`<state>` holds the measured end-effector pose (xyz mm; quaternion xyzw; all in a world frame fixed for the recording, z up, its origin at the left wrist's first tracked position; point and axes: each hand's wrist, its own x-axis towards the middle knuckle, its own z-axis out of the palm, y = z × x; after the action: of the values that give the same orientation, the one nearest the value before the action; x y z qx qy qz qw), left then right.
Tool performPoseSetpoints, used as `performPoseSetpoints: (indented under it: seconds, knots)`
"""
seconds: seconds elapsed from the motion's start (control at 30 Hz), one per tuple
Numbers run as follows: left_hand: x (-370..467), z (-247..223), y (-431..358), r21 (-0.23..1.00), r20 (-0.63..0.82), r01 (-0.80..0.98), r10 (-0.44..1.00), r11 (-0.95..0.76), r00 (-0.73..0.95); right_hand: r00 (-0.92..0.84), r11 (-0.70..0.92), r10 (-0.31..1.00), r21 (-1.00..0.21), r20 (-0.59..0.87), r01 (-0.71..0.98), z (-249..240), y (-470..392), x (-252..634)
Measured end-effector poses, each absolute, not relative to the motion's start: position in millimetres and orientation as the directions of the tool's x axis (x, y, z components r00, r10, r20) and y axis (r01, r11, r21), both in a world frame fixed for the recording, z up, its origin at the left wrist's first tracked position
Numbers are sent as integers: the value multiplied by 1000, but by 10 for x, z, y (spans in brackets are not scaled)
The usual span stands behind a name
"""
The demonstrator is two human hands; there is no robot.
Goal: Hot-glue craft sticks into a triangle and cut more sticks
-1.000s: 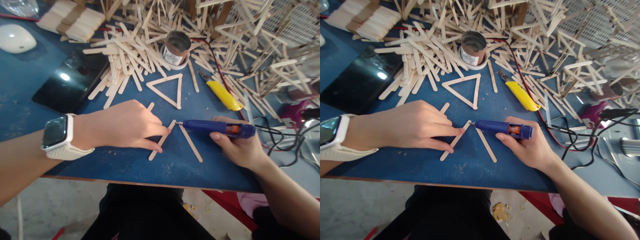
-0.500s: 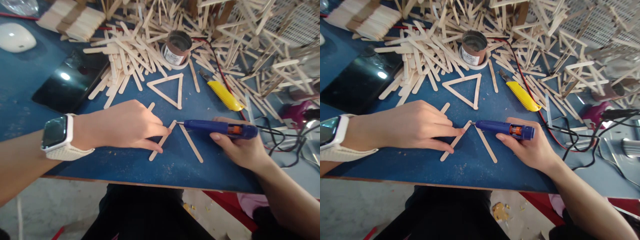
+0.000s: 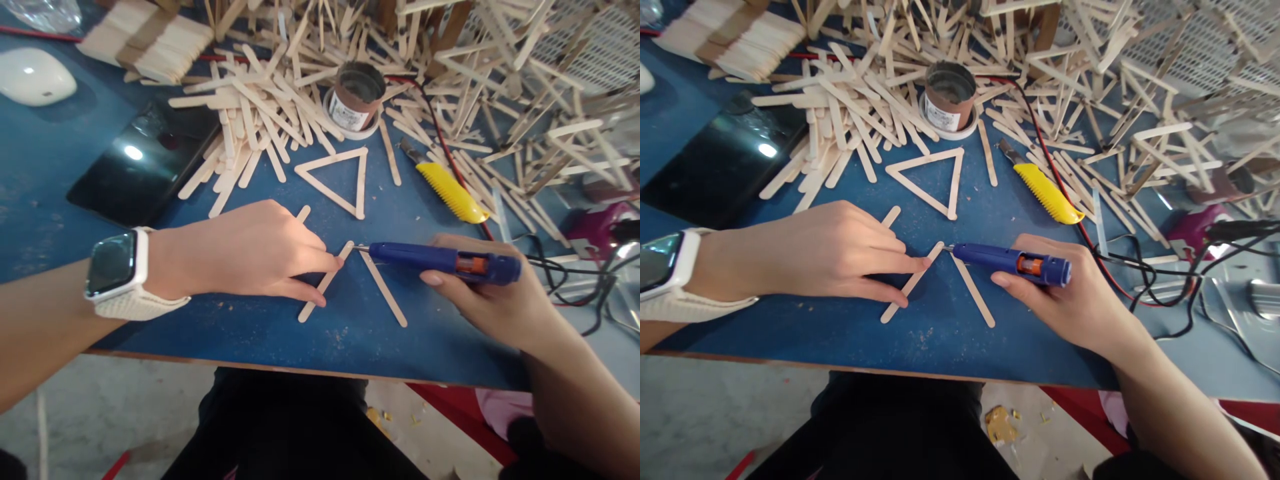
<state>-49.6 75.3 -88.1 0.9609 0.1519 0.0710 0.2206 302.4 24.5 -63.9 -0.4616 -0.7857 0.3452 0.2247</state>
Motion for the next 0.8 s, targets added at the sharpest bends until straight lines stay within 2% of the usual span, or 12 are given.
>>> performPoseSetpoints:
  seconds: [0.47,0.8]
  knots:
    - [-470,-872,738,429,77,274,336,-861,939,-582,473,811,-648,55,597,-468,253,2977]
    - [-445,-858,721,354,21,289,317,-889,948,-582,474,811,-648,58,596,-442,243,2953]
